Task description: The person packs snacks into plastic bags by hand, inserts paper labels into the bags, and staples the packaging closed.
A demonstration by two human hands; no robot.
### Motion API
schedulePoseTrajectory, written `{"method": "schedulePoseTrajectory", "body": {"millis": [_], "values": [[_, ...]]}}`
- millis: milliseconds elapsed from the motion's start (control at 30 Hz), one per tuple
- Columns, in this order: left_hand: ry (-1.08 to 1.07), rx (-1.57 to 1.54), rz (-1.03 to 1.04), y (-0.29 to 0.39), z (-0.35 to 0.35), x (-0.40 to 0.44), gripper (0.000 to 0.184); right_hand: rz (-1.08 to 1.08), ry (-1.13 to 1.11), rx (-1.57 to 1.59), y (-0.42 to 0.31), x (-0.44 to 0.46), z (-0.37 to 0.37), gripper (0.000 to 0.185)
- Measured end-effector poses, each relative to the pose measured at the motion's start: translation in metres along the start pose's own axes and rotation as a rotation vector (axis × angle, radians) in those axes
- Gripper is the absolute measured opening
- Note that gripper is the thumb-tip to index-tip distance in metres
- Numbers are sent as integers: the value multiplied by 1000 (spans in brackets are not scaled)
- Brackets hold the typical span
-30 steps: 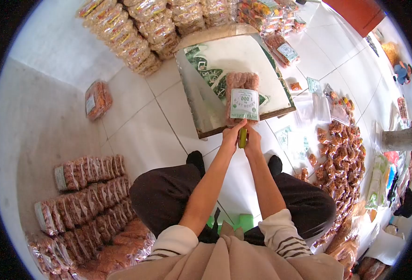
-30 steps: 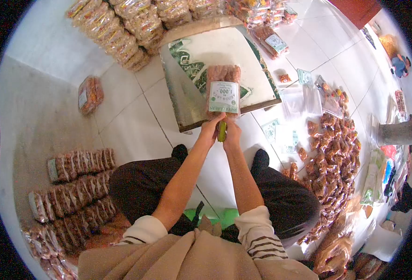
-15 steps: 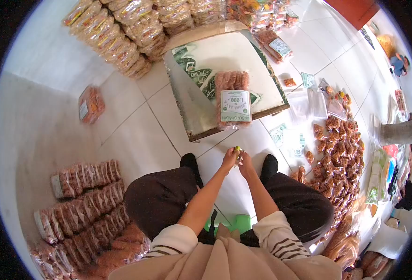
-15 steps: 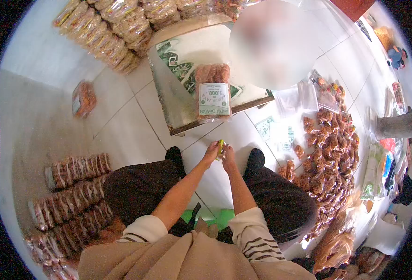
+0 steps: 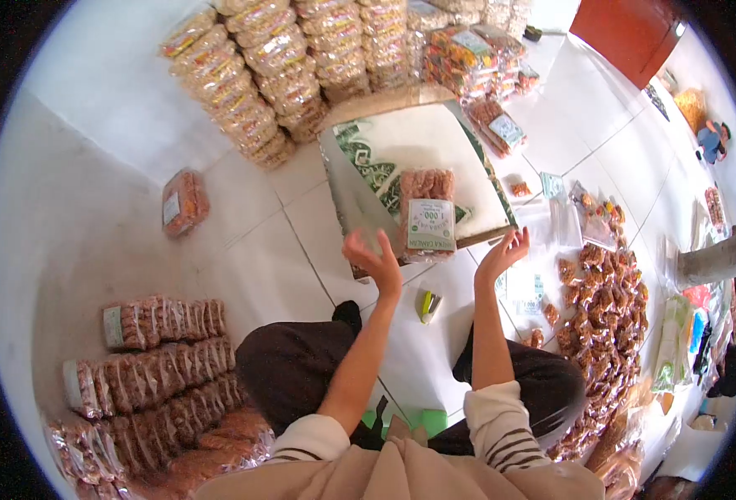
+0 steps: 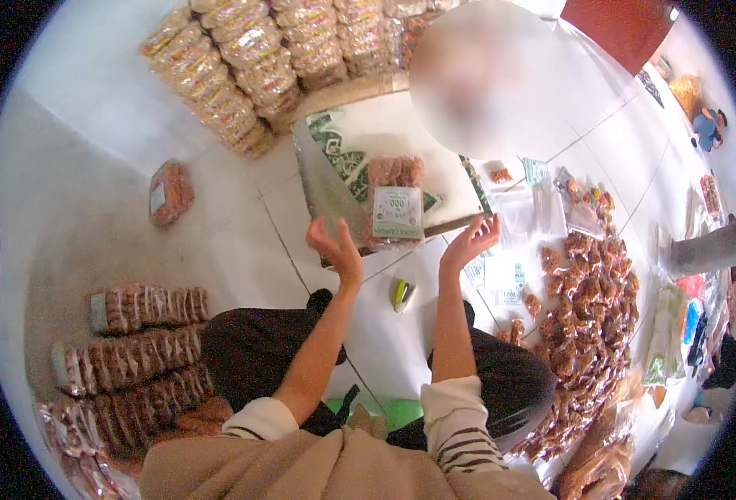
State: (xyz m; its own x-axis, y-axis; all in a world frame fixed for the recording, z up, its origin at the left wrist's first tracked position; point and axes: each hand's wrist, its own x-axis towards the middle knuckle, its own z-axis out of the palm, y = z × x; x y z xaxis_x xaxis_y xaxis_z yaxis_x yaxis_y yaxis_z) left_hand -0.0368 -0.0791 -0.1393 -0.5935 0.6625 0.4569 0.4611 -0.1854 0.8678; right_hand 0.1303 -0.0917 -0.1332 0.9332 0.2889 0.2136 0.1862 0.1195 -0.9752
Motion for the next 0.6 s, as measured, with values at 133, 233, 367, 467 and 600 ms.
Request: {"method": "schedulePoseTrajectory", "body": {"millis": [133,233,367,467,600], "values": [[-436,-147,-297,-60,50,33,50,274,-592,-44,41,15,33,44],[-750,-264,-362,-46,60,30,60,113,-830,-451,73,-6,46,61],[-1092,-113,-667,-22,43,26,69,599,-966,-231,54,-14,25,75],[-1169,-296,-741,1,33,10,65,770,-1018,-27,48,4,6,78],[-1244,-495,-628,45,51,-4,56,525,-881,-28,-13,44,-22,82]]}}
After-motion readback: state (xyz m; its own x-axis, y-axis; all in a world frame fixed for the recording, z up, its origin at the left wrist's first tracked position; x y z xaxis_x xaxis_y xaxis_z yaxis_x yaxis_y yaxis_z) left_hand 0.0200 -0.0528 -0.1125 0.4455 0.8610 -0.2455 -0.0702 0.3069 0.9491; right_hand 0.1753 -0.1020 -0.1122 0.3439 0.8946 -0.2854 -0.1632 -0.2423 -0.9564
